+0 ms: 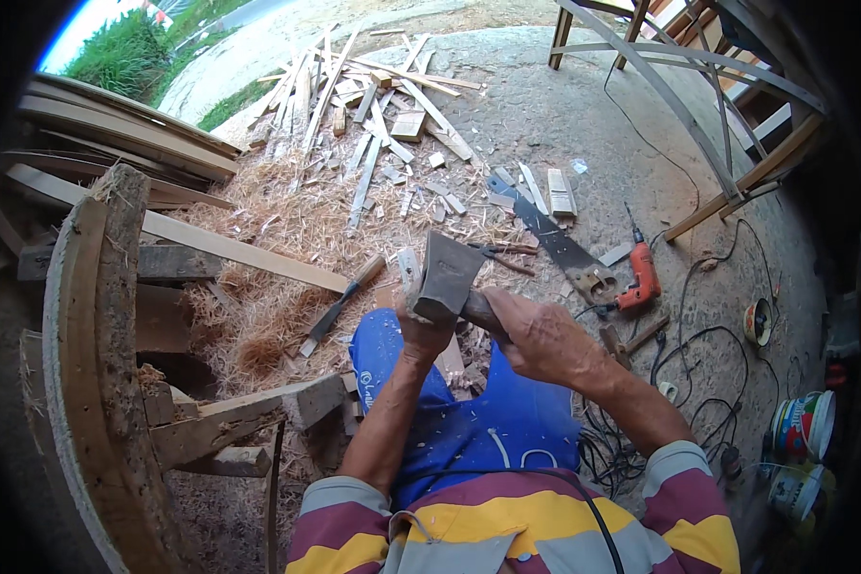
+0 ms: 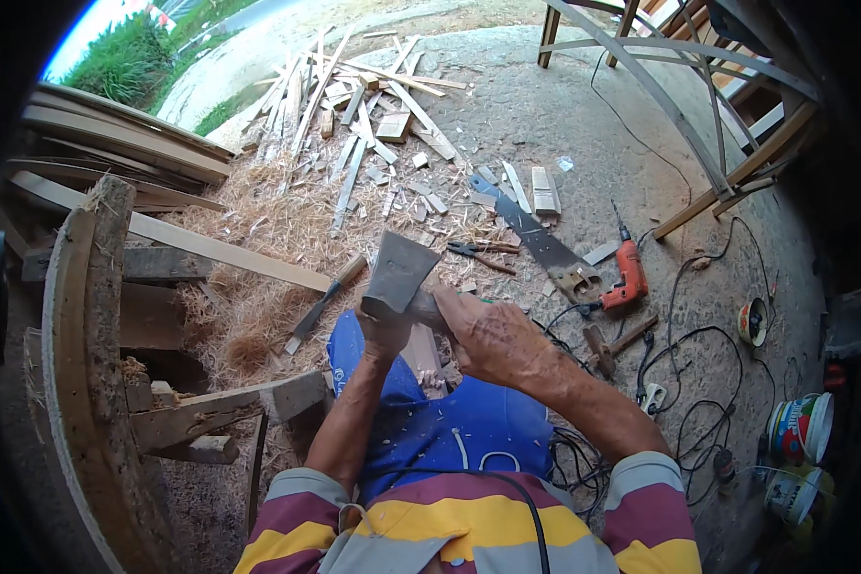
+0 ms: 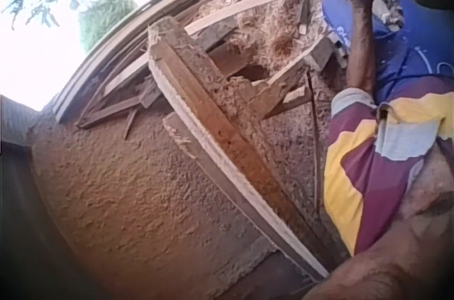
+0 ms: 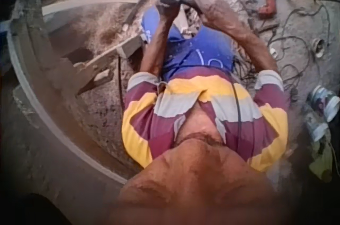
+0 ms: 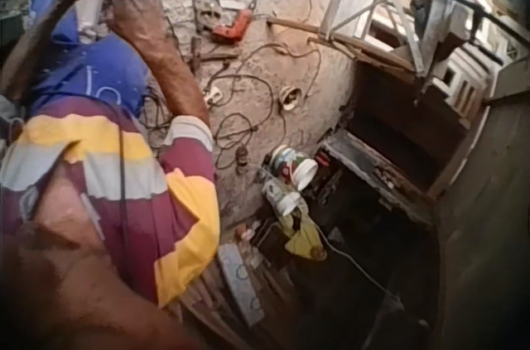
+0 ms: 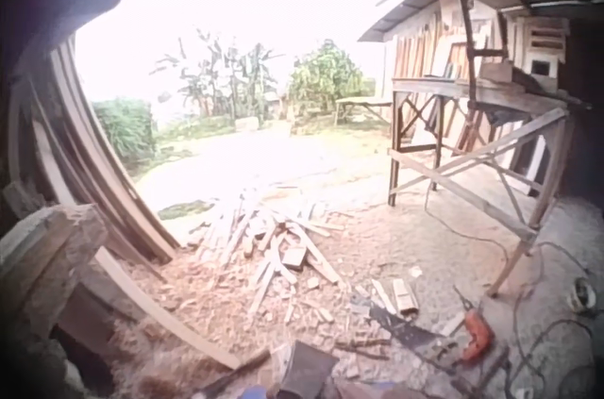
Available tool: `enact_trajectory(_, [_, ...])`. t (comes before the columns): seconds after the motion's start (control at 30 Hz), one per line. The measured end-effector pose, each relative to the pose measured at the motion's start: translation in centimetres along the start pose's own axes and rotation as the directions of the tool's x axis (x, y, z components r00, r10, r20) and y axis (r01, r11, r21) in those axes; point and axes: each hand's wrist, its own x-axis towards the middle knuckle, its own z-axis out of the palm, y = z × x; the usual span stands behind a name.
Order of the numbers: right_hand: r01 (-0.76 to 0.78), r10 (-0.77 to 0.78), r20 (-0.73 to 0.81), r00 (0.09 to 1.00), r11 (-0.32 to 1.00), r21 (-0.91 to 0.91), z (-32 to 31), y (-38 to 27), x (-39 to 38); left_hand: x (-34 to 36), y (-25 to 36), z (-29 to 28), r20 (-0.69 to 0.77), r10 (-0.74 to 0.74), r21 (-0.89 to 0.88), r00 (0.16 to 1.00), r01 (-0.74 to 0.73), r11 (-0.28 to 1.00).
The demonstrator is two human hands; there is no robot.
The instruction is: The person uses a chisel and a hammer to carve a rectangular opening into a piece of wood. They strike the chisel with the hammer repeatedly and remove the loosened wood shavings from the hole by hand.
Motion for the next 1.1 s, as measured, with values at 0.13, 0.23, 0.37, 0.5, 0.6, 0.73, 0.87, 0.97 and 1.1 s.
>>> enact_trajectory(0.13, [0.181, -0.134, -0.341, 0.93, 0.977, 0.112, -2.3, -3.6, 0.1, 0.0, -1.5, -0.4, 0.071, -0.039, -0.073, 0.997, 0.044, 0.996])
enact_trajectory(0.23, [0.077, -0.078, -0.238, 0.968, 0.997, -0.015, -1.5, -3.4, -0.4, 0.2, -2.0, 0.2, 0.093, -0.012, -0.071, 0.996, 0.019, 0.997])
enact_trajectory(0.37, [-0.062, 0.062, -0.013, 0.998, 0.997, -0.05, 2.1, 0.8, -0.2, -0.9, -0.9, 0.1, 0.105, -0.155, -0.18, 0.982, 0.172, 0.968])
enact_trajectory(0.5, [-0.156, 0.2, -0.131, 0.971, 0.945, 0.287, 2.7, 0.3, 0.1, -2.8, -0.2, -0.1, 0.258, -0.053, 0.412, 0.965, -0.06, 0.909])
enact_trajectory(0.6, [-0.11, 0.25, -0.272, 0.929, 0.89, 0.443, 4.1, 0.6, -0.1, -9.3, 2.6, -0.3, 0.57, 0.294, -0.07, 0.767, -0.311, 0.948])
enact_trajectory(0.73, [-0.163, 0.357, -0.278, 0.892, 0.826, 0.539, 4.8, 0.5, -0.1, -9.3, 1.7, 1.3, 0.903, 0.242, -0.075, 0.355, -0.425, 0.902])
enact_trajectory(0.87, [-0.206, 0.38, -0.241, 0.893, 0.821, 0.533, 4.0, 1.4, -2.3, -2.8, -0.2, 2.1, 0.473, 0.365, -0.132, 0.802, -0.345, 0.929])
enact_trajectory(0.97, [-0.277, 0.48, -0.22, 0.849, 0.76, 0.588, 4.0, 2.6, -5.0, 10.6, -1.1, -1.5, 0.08, 0.622, 0.339, 0.779, -0.608, 0.718])
enact_trajectory(1.1, [-0.298, 0.579, -0.188, 0.793, 0.638, 0.71, 4.6, 3.7, -6.5, 18.3, -0.1, -6.5, -0.266, 0.396, 0.35, 0.879, -0.294, 0.889])
